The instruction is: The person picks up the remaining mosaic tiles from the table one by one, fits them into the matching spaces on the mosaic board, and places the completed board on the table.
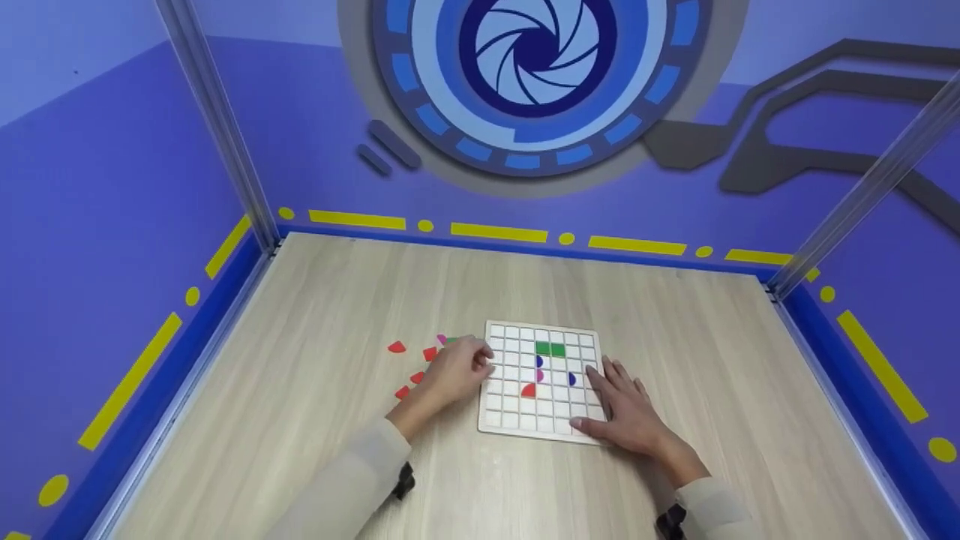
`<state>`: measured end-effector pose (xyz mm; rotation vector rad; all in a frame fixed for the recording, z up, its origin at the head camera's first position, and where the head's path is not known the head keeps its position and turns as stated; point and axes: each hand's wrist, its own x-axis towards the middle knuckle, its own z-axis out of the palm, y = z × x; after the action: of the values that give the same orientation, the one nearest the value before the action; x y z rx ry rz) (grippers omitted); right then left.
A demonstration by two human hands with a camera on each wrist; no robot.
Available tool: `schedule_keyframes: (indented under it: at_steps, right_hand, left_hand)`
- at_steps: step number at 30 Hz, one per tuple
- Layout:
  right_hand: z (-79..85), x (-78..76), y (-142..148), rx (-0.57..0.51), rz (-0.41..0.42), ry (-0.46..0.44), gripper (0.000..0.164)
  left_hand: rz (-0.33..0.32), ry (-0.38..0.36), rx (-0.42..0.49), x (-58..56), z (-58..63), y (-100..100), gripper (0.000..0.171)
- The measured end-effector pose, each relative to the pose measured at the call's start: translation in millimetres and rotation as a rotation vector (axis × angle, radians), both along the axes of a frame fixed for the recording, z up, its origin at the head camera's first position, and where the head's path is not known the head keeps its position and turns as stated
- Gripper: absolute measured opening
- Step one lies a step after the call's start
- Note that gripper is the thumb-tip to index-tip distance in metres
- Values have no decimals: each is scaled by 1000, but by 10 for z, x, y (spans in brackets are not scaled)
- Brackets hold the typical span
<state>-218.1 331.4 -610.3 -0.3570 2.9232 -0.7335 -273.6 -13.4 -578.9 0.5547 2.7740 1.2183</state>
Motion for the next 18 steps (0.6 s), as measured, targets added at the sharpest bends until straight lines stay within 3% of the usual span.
schedule_keyframes:
  at_steps: [4,8,13,18]
  right_hand:
    - [1,2,3,7,2,5,105]
    - [3,4,1,19,2,6,106]
    - [11,5,1,16,3,4,105]
    - [20,4,1,12,5,5,106]
  left_hand:
    - [42,31,-31,-96,42,-269,19]
    - [129,31,-87,-153,79,-464,21]
    - [248,1,-146,-206,53,-589,22]
    - [268,-37,-189,-226,-18,-643,24]
